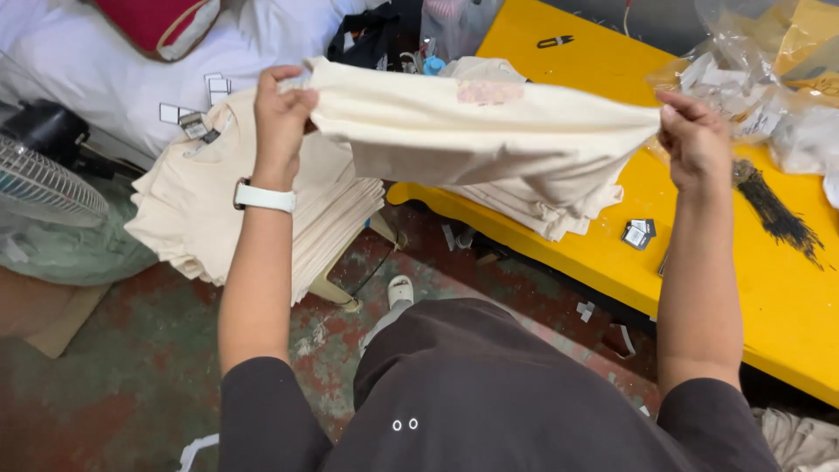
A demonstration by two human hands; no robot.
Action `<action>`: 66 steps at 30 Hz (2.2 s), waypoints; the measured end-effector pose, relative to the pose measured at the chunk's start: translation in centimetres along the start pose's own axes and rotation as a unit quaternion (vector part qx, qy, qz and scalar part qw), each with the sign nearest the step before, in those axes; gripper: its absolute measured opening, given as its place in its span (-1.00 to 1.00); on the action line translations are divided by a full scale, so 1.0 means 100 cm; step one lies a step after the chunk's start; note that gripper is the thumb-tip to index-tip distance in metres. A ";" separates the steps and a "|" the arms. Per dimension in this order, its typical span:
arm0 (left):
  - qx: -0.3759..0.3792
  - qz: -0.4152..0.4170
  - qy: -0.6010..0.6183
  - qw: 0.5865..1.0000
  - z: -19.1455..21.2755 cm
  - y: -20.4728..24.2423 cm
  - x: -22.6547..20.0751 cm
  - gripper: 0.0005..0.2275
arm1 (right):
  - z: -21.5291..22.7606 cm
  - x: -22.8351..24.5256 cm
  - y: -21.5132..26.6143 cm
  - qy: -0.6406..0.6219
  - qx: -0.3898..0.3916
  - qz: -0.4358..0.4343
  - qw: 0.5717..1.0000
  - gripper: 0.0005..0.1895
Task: Attaching brand tags to t-shirts and then folding and stacking them on a work table.
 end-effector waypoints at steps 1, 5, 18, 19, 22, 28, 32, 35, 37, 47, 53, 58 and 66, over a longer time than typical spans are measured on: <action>-0.022 0.001 -0.068 0.997 0.009 0.007 -0.017 -0.70 | -0.001 0.004 0.002 0.072 0.001 -0.013 0.997 -0.74; -0.022 -0.108 -0.263 0.958 0.029 -0.024 -0.028 -0.65 | -0.032 0.015 -0.013 0.146 0.067 -0.038 0.986 -0.76; 0.301 0.244 -0.689 0.612 0.151 0.304 0.293 -0.83 | 0.019 -0.304 0.248 0.420 0.304 -0.203 0.831 -0.56; 0.144 0.186 -0.596 0.767 0.160 0.280 0.271 -0.85 | 0.014 -0.287 0.239 0.351 0.221 -0.176 0.893 -0.64; -0.120 0.105 -0.336 0.928 0.179 0.281 0.218 -0.89 | 0.062 -0.293 0.217 0.164 0.077 -0.157 0.971 -0.74; -0.169 0.099 -0.168 0.966 0.137 0.248 0.044 -0.75 | 0.003 -0.149 0.180 -0.105 0.061 -0.176 0.977 -0.77; -0.148 0.011 -0.068 0.987 0.129 0.228 0.001 -0.64 | -0.022 -0.105 0.166 -0.084 0.063 -0.164 0.981 -0.82; 0.045 0.115 -0.141 0.982 0.087 0.217 0.013 -0.65 | -0.037 -0.108 0.138 -0.104 0.066 -0.179 0.976 -0.78; 0.001 0.051 -0.145 0.988 0.099 0.197 -0.012 -0.68 | -0.041 -0.096 0.126 -0.124 0.040 -0.163 0.978 -0.80; 0.029 0.047 -0.014 0.998 0.103 0.176 -0.068 -0.59 | -0.103 -0.048 0.140 -0.050 0.136 -0.178 0.973 -0.74; -0.070 -0.001 -0.114 0.991 0.142 0.185 -0.069 -0.60 | -0.075 -0.030 0.118 -0.128 0.105 -0.142 0.976 -0.72; -0.109 0.065 0.010 0.992 0.133 0.163 0.012 -0.62 | -0.081 -0.062 0.109 -0.075 0.102 -0.217 0.968 -0.82; -0.086 0.051 -0.182 0.978 0.137 0.169 0.052 -0.65 | -0.051 -0.114 0.083 -0.062 0.074 -0.270 0.958 -0.72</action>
Point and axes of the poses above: each hand's wrist, its own y-axis away from the middle knuckle, its own z-axis out of the back of the hand, x = y × z, the point moved 10 cm from there along -y, towards the middle knuckle, and after that the axes turned 9 degrees about -y, right-handed, at the moved point
